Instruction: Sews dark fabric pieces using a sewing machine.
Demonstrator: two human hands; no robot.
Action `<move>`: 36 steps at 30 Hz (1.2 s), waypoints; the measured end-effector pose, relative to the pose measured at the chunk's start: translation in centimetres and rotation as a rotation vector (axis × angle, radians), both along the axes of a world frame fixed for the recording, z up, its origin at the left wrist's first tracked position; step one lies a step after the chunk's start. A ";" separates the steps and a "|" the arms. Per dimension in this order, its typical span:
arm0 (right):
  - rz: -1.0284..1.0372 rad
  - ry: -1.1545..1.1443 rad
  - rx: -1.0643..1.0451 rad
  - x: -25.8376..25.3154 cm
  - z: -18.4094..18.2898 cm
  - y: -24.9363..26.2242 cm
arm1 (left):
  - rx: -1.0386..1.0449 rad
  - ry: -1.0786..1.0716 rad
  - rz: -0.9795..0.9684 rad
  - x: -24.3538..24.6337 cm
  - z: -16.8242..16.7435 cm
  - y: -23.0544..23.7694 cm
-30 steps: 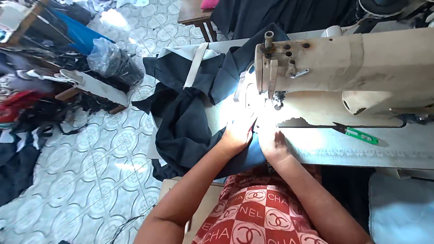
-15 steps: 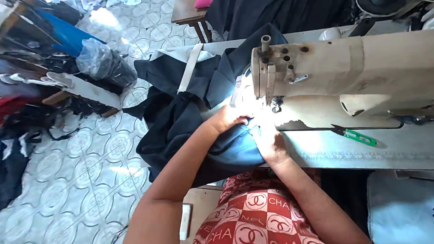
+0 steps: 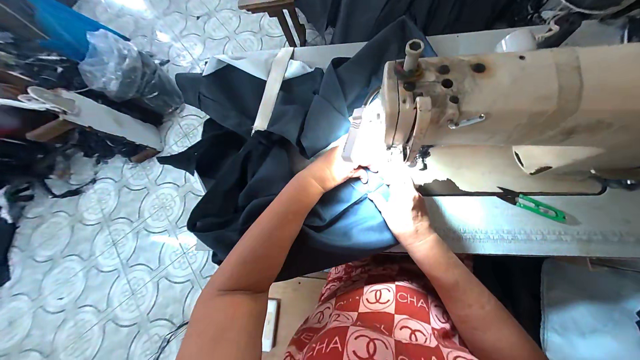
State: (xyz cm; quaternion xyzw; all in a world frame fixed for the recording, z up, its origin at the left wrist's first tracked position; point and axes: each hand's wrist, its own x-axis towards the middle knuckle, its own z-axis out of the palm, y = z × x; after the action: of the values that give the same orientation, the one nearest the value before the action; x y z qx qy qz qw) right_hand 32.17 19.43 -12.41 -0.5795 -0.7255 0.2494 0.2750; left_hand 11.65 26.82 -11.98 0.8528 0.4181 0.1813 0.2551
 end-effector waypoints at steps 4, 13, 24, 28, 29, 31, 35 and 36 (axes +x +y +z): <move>0.006 -0.102 -0.020 0.3 0.4 0.7 | 0.182 0.095 0.047 0.0 -1.8 0.4; 0.014 -0.141 0.129 1.6 0.3 0.2 | -0.380 -0.821 0.245 2.1 -2.3 -0.4; -0.035 0.006 0.172 2.0 -0.8 -0.5 | -0.263 -0.758 0.399 2.5 -2.5 -1.0; 0.030 -0.009 0.236 1.9 -1.2 -0.5 | -0.330 -0.707 0.320 1.6 -2.5 -1.2; 0.035 -0.012 0.238 1.9 -1.2 -0.5 | -0.299 -0.611 0.303 1.2 -2.7 -1.2; 0.037 -0.022 0.259 1.8 -1.2 -0.5 | -0.258 -0.529 0.275 0.9 -2.7 -1.2; 0.052 -0.043 0.300 1.8 -1.4 -0.6 | -0.159 -0.477 0.276 1.0 -2.5 -1.7; 0.057 -0.051 0.300 1.8 -1.4 -0.7 | -0.051 -0.387 0.238 0.8 -2.6 -1.8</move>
State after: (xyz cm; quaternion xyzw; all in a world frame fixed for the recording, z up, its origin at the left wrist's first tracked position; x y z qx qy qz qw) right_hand 33.99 18.76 -13.77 -0.5173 -0.7775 0.1313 0.3327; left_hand 12.47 25.03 -14.61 0.7401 0.4635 0.3595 0.3289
